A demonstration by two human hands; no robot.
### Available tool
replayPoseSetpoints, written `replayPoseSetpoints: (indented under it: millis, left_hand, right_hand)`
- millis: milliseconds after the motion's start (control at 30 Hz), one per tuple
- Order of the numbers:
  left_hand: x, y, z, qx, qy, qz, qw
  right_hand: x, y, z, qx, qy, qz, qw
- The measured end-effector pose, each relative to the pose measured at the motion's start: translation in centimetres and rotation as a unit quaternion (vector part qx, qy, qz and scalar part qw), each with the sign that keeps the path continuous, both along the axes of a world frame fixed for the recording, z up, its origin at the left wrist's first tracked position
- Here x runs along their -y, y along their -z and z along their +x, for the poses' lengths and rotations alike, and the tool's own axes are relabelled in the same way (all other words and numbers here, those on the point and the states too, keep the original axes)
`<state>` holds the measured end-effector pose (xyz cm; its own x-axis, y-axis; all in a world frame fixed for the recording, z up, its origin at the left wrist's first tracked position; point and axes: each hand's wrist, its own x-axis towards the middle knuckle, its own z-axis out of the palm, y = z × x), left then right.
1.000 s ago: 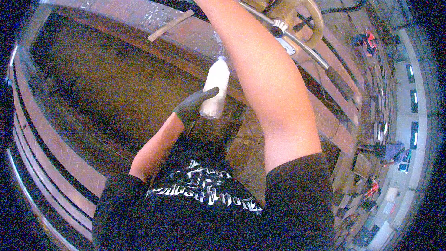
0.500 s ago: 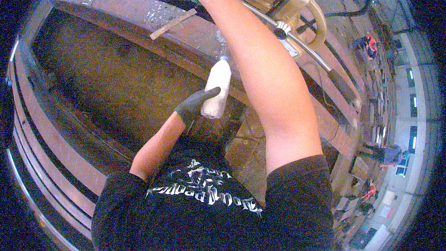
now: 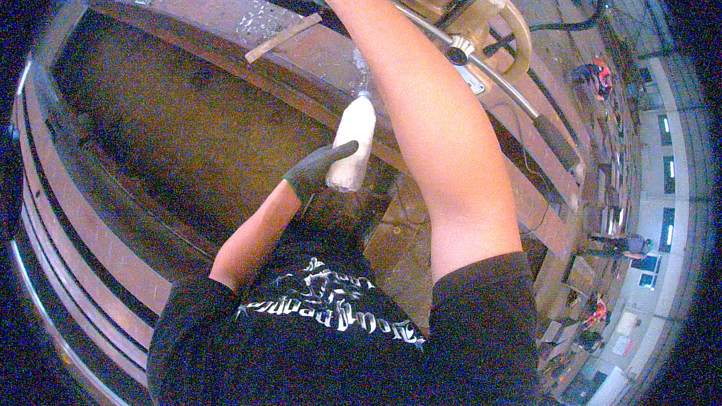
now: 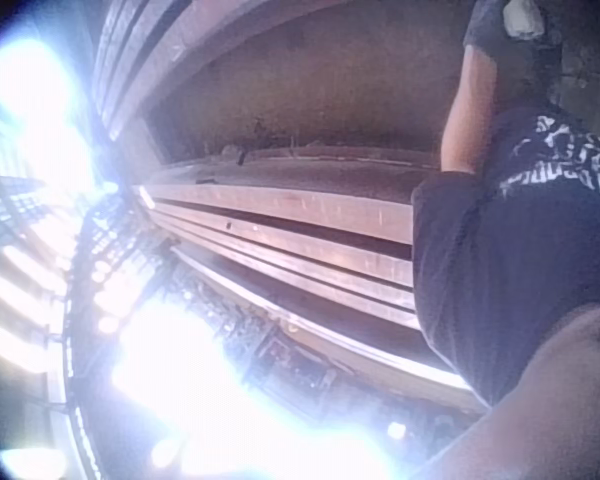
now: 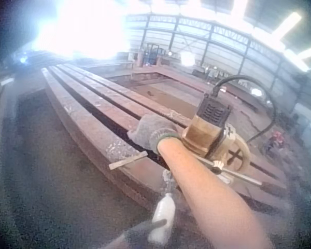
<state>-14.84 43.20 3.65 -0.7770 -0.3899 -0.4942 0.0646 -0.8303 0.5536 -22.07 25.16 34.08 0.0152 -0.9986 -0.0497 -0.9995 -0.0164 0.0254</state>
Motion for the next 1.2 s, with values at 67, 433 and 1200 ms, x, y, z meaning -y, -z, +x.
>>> replayPoseSetpoints:
  millis: [67, 433, 1200]
  left_hand:
    - [0.0, 0.2, -0.1, -0.002, 0.001, 0.004, 1.0]
    - [-0.1, 1.5, -0.4, 0.013, -0.006, -0.003, 1.0]
    - [-0.2, 0.4, -0.1, 0.005, -0.008, 0.006, 1.0]
  right_hand:
    - [0.1, 0.1, 0.0, -0.006, -0.008, 0.001, 1.0]
    - [0.2, 0.3, 0.2, -0.005, -0.014, 0.003, 1.0]
    - [0.5, 0.8, 0.3, -0.024, -0.014, -0.003, 1.0]
